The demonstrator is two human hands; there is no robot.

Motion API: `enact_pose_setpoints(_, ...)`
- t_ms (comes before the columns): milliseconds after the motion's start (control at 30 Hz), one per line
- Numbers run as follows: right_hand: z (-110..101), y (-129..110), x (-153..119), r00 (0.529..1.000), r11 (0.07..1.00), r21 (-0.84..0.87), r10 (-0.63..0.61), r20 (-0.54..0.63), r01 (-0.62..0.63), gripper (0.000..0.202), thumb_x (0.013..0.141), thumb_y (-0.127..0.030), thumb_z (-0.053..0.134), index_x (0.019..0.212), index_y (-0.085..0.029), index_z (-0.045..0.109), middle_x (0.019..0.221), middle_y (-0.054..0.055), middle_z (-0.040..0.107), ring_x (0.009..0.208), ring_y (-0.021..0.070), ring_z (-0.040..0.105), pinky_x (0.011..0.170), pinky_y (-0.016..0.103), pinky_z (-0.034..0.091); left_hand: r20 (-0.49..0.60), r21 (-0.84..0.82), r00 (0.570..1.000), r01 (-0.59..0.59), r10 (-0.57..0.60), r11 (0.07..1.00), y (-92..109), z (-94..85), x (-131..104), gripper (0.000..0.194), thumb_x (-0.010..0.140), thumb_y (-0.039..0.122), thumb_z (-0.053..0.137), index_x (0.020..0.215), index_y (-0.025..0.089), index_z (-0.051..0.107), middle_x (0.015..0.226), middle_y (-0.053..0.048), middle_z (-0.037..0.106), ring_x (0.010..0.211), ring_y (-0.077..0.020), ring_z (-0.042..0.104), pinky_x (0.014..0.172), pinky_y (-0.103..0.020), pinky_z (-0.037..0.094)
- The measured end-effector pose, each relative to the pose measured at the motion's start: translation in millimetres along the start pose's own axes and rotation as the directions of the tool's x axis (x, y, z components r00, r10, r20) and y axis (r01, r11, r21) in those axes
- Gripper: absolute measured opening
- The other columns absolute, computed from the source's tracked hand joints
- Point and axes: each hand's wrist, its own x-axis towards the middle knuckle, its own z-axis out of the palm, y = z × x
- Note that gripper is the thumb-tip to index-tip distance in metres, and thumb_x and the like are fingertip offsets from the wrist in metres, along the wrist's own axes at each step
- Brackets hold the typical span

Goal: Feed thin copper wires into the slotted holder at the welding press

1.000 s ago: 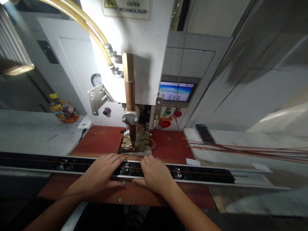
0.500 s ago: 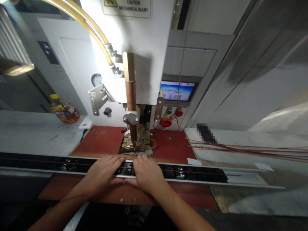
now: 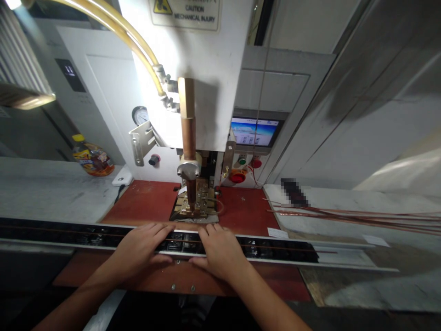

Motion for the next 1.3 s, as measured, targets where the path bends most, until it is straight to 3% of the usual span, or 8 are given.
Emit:
enact_pose_setpoints(467,-4,12,-7,0.998,0.998,-0.029,0.061,0.035,-0.06,0.063,0.076,-0.071,0.075,0.11,-0.019,0.063,0.104,0.01,0.07,0.095,0.0308,0.065,0.078,0.04,0.049,0.02,0.066,1.0,0.013,-0.014,0.998,-21,0.5,-10,0.07,0.079,0.06,0.078,0.134,0.02,0.061,0.125,-0.013,0.071,0.111,-0.031,0.068,0.096,-0.041,0.052)
enact_pose_setpoints(700,5,10,-5,1.0,0.999,-0.038,0.025,-0.004,-0.025,0.061,0.082,-0.072,0.068,0.109,-0.017,0.064,0.103,0.011,0.07,0.095,0.0298,0.065,0.079,0.039,0.049,0.008,0.036,1.0,0.028,-0.028,0.999,-31,2.3,-14,0.064,0.08,0.058,0.077,0.132,0.023,0.063,0.121,-0.01,0.072,0.108,-0.029,0.069,0.096,-0.039,0.052)
enact_pose_setpoints(1033,4,10,-1,1.0,0.999,-0.03,-0.014,0.01,0.014,0.061,0.082,-0.07,0.07,0.11,-0.015,0.065,0.106,0.013,0.071,0.098,0.03,0.066,0.083,0.04,0.052,0.036,0.035,0.998,0.053,-0.054,0.998,-24,-4.8,-13,0.067,0.079,0.052,0.08,0.136,0.022,0.06,0.127,-0.011,0.071,0.113,-0.0304,0.067,0.099,-0.042,0.05)
enact_pose_setpoints(1300,5,3,2,1.0,1.0,-0.02,0.002,0.012,-0.002,0.059,0.082,-0.068,0.072,0.108,-0.016,0.066,0.106,0.013,0.071,0.098,0.0307,0.066,0.083,0.041,0.053,0.011,0.03,1.0,0.004,-0.004,1.0,-5,-9.6,-2,0.08,0.075,0.062,0.081,0.139,0.021,0.056,0.129,-0.012,0.069,0.112,-0.032,0.065,0.098,-0.044,0.049)
